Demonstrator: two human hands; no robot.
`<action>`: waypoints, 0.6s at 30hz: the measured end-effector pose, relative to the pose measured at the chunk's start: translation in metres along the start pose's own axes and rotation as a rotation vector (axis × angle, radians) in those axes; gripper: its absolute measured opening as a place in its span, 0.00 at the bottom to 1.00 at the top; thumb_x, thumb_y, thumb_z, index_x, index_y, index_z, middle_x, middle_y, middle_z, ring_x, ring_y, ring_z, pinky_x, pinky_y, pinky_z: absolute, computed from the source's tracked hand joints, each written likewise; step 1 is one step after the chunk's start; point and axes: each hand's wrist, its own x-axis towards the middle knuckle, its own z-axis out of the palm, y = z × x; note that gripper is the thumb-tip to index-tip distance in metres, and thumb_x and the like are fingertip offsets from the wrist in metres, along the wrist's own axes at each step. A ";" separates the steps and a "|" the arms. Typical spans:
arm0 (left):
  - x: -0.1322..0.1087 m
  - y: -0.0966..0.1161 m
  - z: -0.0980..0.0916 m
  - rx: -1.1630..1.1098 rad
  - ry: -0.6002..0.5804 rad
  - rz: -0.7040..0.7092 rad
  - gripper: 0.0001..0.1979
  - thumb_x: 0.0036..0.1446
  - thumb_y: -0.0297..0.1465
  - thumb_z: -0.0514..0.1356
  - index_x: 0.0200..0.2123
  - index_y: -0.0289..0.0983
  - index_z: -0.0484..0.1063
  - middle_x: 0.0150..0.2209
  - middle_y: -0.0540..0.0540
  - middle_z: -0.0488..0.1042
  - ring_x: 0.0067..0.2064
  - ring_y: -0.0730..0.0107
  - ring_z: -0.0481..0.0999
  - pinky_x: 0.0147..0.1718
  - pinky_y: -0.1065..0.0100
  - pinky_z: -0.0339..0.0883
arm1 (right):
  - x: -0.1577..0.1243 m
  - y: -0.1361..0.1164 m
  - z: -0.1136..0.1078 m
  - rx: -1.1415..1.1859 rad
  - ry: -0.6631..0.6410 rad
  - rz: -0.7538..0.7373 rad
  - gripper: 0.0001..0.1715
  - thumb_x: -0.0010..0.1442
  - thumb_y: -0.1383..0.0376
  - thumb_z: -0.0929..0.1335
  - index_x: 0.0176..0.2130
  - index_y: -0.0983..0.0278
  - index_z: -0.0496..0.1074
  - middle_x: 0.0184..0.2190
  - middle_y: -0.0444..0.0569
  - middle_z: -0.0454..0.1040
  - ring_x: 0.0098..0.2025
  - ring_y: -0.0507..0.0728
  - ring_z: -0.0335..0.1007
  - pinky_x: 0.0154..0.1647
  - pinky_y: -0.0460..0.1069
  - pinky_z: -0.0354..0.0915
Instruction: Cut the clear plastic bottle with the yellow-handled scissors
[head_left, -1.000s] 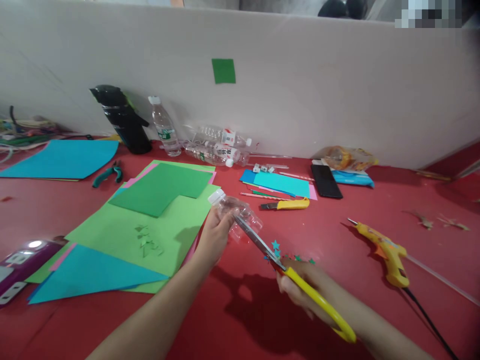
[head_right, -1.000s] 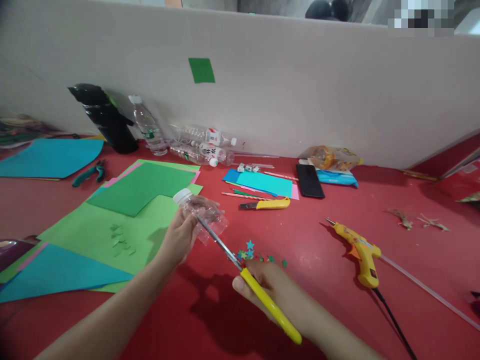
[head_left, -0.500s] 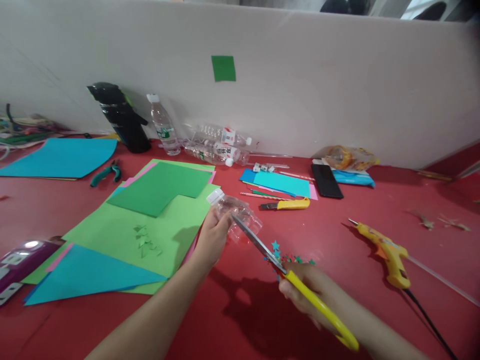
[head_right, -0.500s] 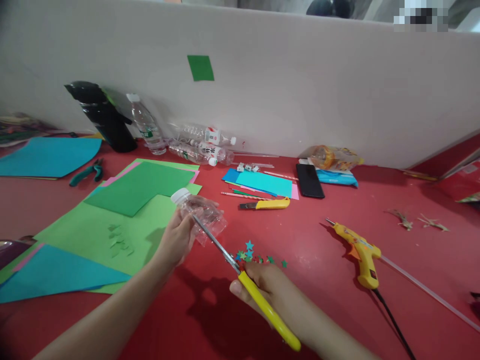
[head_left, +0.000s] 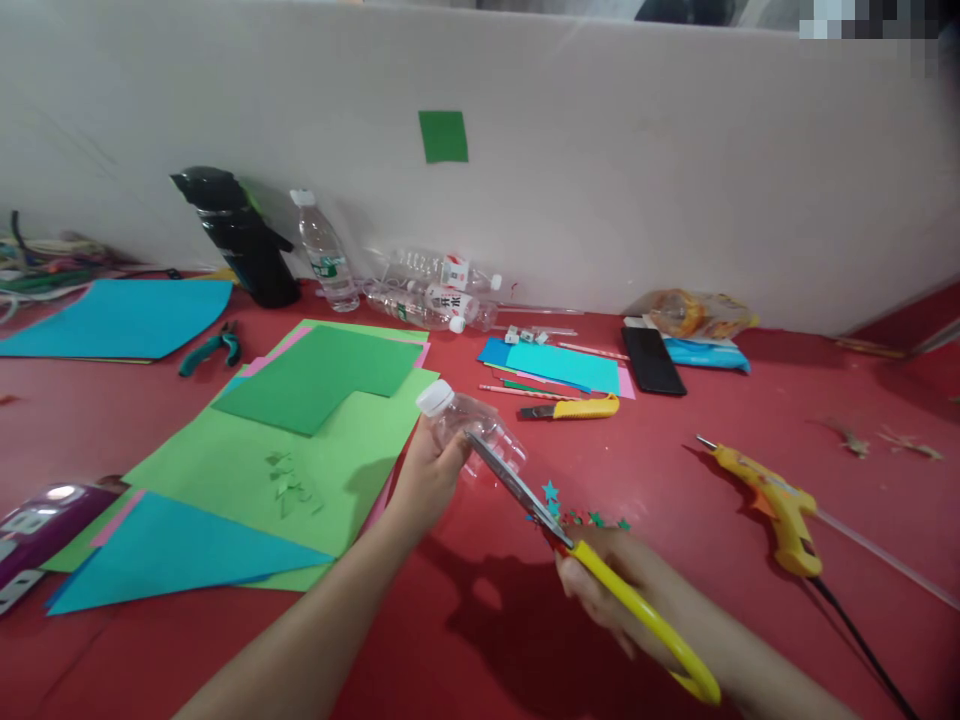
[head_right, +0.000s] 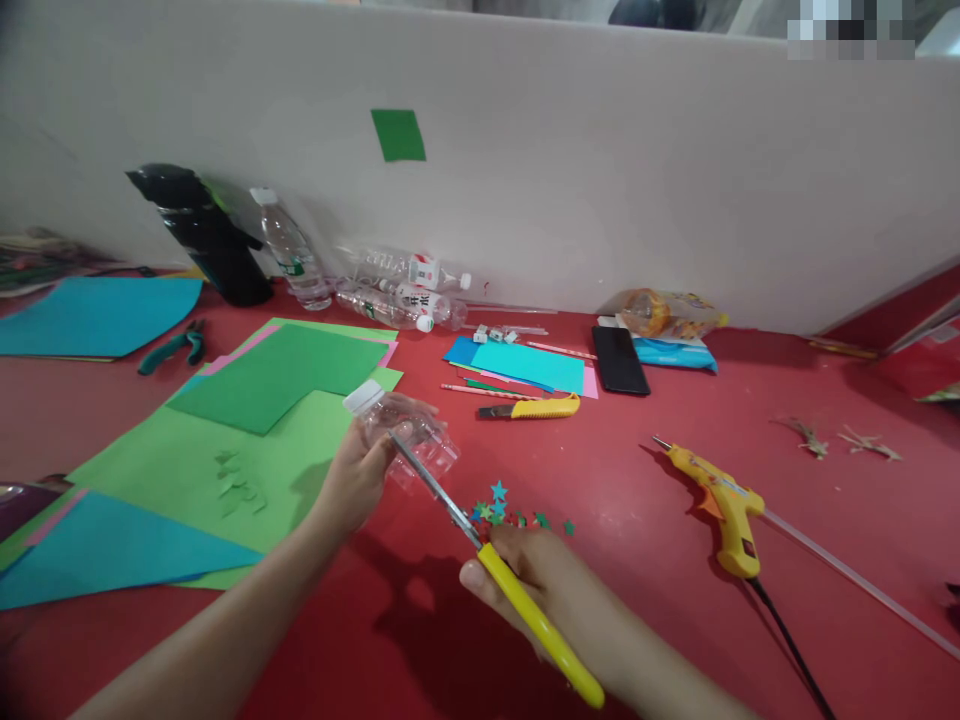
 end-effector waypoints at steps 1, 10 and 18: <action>0.000 0.000 0.000 0.014 -0.001 0.000 0.13 0.54 0.38 0.64 0.38 0.35 0.72 0.39 0.41 0.77 0.42 0.59 0.77 0.48 0.55 0.68 | 0.000 -0.001 0.000 -0.013 -0.002 -0.003 0.35 0.57 0.32 0.59 0.27 0.59 0.53 0.18 0.34 0.52 0.16 0.46 0.49 0.14 0.42 0.48; 0.001 0.001 -0.001 0.040 0.025 -0.006 0.11 0.53 0.36 0.64 0.38 0.35 0.72 0.38 0.44 0.76 0.41 0.62 0.75 0.48 0.58 0.67 | 0.001 -0.005 -0.002 -0.097 -0.003 -0.036 0.30 0.63 0.40 0.62 0.25 0.58 0.52 0.17 0.34 0.49 0.16 0.46 0.45 0.14 0.44 0.43; -0.001 -0.001 0.001 -0.036 -0.010 -0.029 0.12 0.50 0.33 0.66 0.37 0.37 0.71 0.37 0.44 0.76 0.41 0.61 0.76 0.46 0.59 0.66 | -0.001 -0.007 -0.003 -0.127 0.005 -0.087 0.34 0.60 0.33 0.57 0.27 0.60 0.55 0.20 0.37 0.55 0.19 0.47 0.51 0.16 0.43 0.49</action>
